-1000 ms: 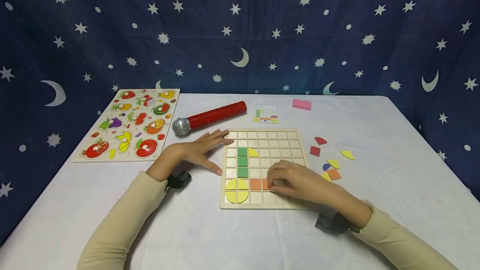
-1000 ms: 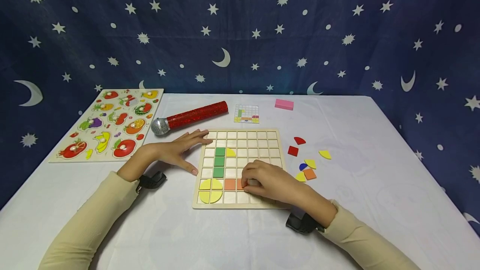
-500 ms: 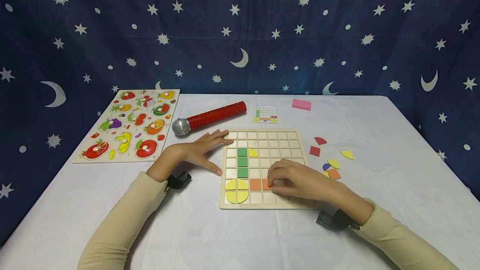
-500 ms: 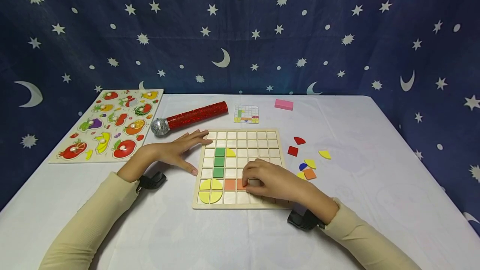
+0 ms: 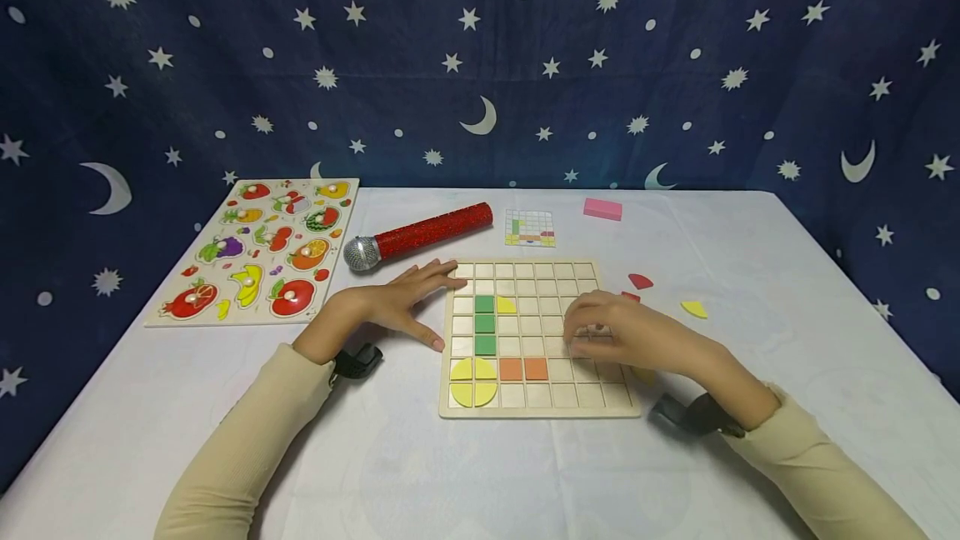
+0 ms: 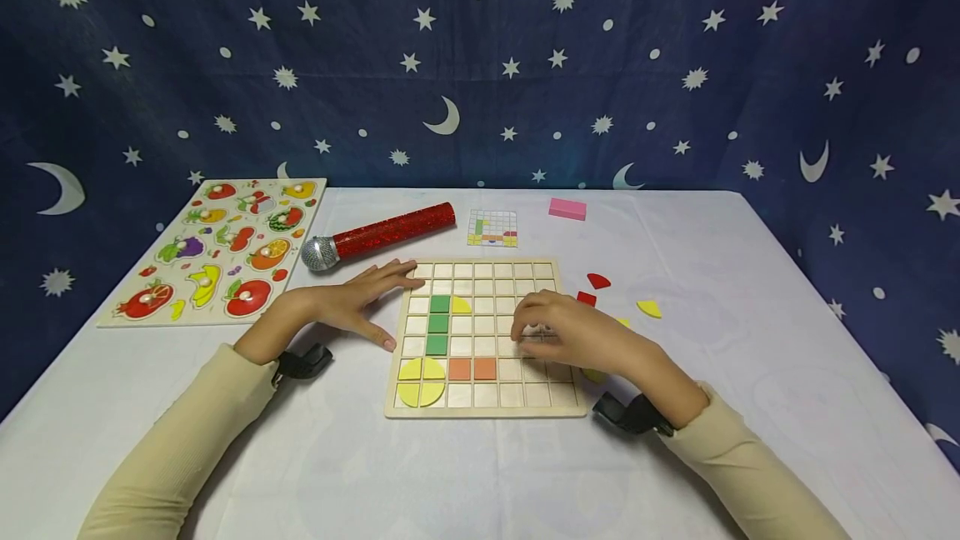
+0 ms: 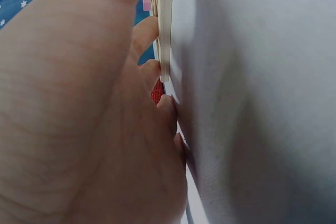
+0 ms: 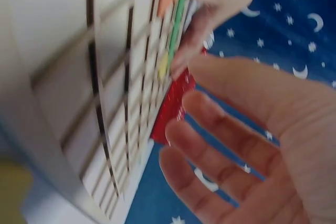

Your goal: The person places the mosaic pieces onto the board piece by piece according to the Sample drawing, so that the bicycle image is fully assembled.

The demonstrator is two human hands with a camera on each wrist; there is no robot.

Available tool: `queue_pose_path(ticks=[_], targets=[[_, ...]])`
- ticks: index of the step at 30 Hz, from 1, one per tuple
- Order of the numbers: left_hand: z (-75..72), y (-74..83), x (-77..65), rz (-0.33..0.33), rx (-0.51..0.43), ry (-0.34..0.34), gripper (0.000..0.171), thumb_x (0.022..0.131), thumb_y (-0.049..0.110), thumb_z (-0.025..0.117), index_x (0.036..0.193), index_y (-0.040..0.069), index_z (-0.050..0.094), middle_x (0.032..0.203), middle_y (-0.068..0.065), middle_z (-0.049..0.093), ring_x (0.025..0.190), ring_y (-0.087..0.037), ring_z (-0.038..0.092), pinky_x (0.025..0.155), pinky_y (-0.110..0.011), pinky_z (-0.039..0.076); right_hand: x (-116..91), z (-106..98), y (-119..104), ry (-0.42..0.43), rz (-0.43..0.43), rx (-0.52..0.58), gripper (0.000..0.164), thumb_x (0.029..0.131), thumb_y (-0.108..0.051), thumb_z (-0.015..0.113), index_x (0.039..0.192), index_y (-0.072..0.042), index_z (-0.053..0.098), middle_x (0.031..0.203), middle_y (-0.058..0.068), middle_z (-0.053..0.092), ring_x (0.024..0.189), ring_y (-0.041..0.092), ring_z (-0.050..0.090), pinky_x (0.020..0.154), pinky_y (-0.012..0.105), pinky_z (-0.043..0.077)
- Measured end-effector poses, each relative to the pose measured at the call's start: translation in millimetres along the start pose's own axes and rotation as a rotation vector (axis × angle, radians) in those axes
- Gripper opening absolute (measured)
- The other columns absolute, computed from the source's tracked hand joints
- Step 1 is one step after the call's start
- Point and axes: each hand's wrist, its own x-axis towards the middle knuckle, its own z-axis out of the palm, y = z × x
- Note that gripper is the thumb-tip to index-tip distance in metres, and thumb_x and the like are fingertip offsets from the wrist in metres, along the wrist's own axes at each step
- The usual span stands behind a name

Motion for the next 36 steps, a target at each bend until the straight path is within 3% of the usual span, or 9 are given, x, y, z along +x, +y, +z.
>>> queue_pose_path(ticks=[7,11,21,29,33,36], targets=[[0.5,-0.5,0.5,-0.003,-0.003,0.000,0.094,0.077,0.045,0.080,0.153,0.021,0.030,0.164,-0.007,0.002,0.150,-0.031,-0.007,0.120,-0.054,-0.004,-9,-19,18,-0.043,-0.040,0.035,0.010,0.086,-0.012,0.074,0.092,-0.020,0.072,0.094,-0.013,0.061,0.090,0.013,0.057,0.082,0.033,0.053],[0.8,-0.2,0.3,-0.005,-0.010,0.000,0.094,0.077,0.044,0.081,0.152,0.022,0.030,0.164,-0.007,0.002,0.150,-0.031,-0.007,0.120,-0.054,-0.003,-16,-30,32,-0.056,-0.022,0.058,0.010,0.085,-0.012,0.076,0.091,-0.019,0.072,0.089,-0.016,0.062,0.084,0.009,0.057,0.077,0.030,0.053],[0.2,1.2,-0.6,-0.017,-0.010,0.001,0.094,0.076,0.044,0.081,0.152,0.022,0.030,0.165,-0.006,0.002,0.150,-0.031,-0.007,0.120,-0.054,-0.003,-38,-52,64,-0.158,0.172,0.129,0.015,0.080,-0.010,0.079,0.092,-0.011,0.070,0.088,-0.005,0.065,0.078,0.009,0.057,0.072,0.025,0.054],[-0.1,0.5,-0.9,-0.013,-0.012,-0.005,0.095,0.077,0.044,0.080,0.153,0.021,0.029,0.164,-0.007,0.001,0.150,-0.031,-0.007,0.120,-0.053,-0.004,-41,-51,76,-0.306,0.260,0.226,0.021,0.075,-0.010,0.082,0.092,-0.012,0.069,0.086,-0.003,0.063,0.079,0.016,0.055,0.071,0.026,0.052],[-0.2,0.2,-0.7,-0.014,-0.008,-0.005,0.095,0.077,0.045,0.080,0.153,0.022,0.028,0.164,-0.006,0.001,0.150,-0.031,-0.007,0.120,-0.053,-0.004,-39,-47,76,-0.323,0.281,0.230,0.027,0.070,-0.007,0.084,0.091,-0.015,0.068,0.082,-0.002,0.059,0.078,0.017,0.053,0.067,0.025,0.050],[-0.3,0.1,-0.7,-0.016,-0.005,-0.006,0.096,0.077,0.045,0.080,0.153,0.022,0.028,0.165,-0.006,0.001,0.150,-0.031,-0.007,0.120,-0.053,-0.004,-38,-44,77,-0.313,0.239,0.213,0.027,0.070,-0.004,0.082,0.088,-0.015,0.067,0.079,-0.002,0.057,0.075,0.015,0.052,0.065,0.024,0.048]])
